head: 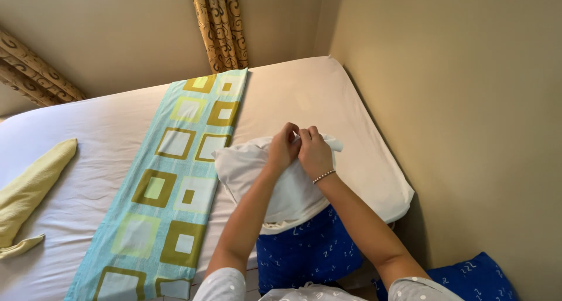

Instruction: The person inserts a blue pillow into a white pillowcase on a bed. They pull the case over the pillow, tuck the edges, and smooth the surface before placing the finished pillow on the bed.

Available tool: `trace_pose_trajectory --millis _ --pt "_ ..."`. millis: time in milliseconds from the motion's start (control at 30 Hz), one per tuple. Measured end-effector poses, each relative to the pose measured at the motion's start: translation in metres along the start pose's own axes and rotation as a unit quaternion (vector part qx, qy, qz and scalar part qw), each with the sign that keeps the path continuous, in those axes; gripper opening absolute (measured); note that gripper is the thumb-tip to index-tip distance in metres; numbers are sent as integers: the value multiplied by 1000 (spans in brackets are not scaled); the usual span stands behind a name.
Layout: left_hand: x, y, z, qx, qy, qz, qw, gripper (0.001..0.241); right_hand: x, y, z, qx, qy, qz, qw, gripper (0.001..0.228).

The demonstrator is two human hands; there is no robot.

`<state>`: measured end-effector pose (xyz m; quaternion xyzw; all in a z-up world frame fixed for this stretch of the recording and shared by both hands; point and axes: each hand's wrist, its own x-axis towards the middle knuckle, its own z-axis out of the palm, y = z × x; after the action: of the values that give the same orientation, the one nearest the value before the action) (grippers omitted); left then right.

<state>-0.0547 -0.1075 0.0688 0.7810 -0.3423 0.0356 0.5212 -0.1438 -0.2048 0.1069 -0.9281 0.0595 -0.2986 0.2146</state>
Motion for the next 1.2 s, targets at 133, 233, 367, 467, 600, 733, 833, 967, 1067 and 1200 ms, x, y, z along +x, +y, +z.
trace_pose_trajectory --millis 133,233,367,467,600,733,833,967,1067,1200 --pt "-11 28 12 -19 58 -103 993 24 -3 -2 5 -6 -4 15 1000 28" --pt "-12 26 12 19 112 -99 989 26 -13 3 3 55 0 11 998 30" --pt "-13 -27 16 52 75 -42 995 26 -39 15 -12 105 89 4 991 34" --pt "-10 -25 5 6 -40 -94 995 27 -50 36 -8 66 145 46 986 34" --pt "-8 28 -18 -101 -172 -166 966 44 -56 51 -6 126 153 86 976 19" --pt "-15 43 0 -18 -94 -171 981 65 -53 35 -27 140 145 -3 979 18" --pt "-19 37 28 110 -14 -125 986 40 -54 43 -28 174 115 -11 978 18" --pt "-24 68 49 124 62 -132 981 37 -55 58 -25 166 95 5 982 14" --pt "-27 72 57 101 108 -91 985 31 -56 64 -27 168 91 13 981 12" --pt "-31 64 48 -66 75 -59 993 22 -63 72 -33 314 90 89 941 15"
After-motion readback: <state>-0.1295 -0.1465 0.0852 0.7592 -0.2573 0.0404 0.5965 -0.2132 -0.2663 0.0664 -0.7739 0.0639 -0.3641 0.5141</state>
